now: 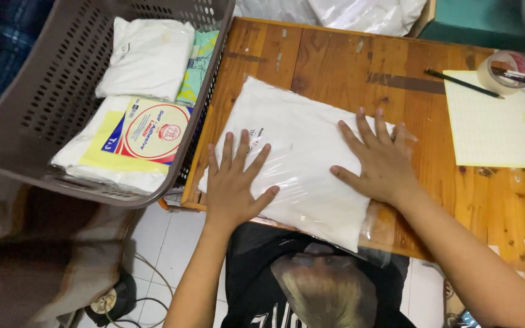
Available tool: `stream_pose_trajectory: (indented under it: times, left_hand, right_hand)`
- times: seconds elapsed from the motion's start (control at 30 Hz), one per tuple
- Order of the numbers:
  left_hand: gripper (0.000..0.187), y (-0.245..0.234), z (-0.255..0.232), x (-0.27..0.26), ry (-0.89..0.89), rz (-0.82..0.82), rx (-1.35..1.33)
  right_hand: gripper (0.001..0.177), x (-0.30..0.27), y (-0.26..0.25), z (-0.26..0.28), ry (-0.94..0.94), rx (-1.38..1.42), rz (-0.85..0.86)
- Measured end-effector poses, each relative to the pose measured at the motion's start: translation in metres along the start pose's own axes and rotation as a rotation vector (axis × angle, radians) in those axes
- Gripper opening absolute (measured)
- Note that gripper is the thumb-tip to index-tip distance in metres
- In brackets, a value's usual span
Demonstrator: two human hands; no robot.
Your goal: The person folds a white t-shirt on a wooden table, then places it into a clear plastic bag and smooths the package. The folded shirt is left on the table after packaging.
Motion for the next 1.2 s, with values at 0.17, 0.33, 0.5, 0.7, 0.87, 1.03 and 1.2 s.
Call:
stream_pose_trajectory:
  times: [0.17,0.33,0.5,0.7,0.87,1.03,1.2]
  left_hand:
    - [0.072,-0.003,0.0,-0.002,-0.101,0.133,-0.066]
    - [0.089,-0.014,-0.016,-0.006,-0.235,0.646,-0.145]
    - [0.067,-0.011,-0.005,0.041,-0.174,0.376,0.075]
    - [0.051,0.008,-0.001,0.083,-0.156,0.204,-0.057]
    - [0.056,0.022,0.008,0.085,-0.234,0.332,-0.195]
    - [0.056,0.026,0.008,0.083,-0.237,0.315,-0.112]
    - [0.058,0.023,0.005,0.081,-0.229,0.283,-0.102]
  right_hand:
    - [0.077,-0.001,0.006,-0.002,-0.034,0.007,-0.026]
    - [0.079,-0.003,0.007,-0.007,-0.105,0.038,0.018]
    - [0.078,-0.006,-0.023,0.012,-0.032,0.119,0.008]
    - [0.066,0.003,-0.025,0.035,0.053,0.045,-0.014]
    - [0.063,0.006,-0.02,0.033,0.05,0.088,-0.004]
    - [0.064,0.009,-0.016,0.032,0.047,0.076,0.001]
    - [0.065,0.004,-0.021,0.036,0.061,0.087,0.03]
Point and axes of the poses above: each hand's wrist, its own x-axis towards the middle knuckle, its own y-axis out of the palm, z = x × y, the point moved 6 cm from there along x, towards the middle knuckle, and after that the axes turned 13 degrees about z, right-handed, at the moved point
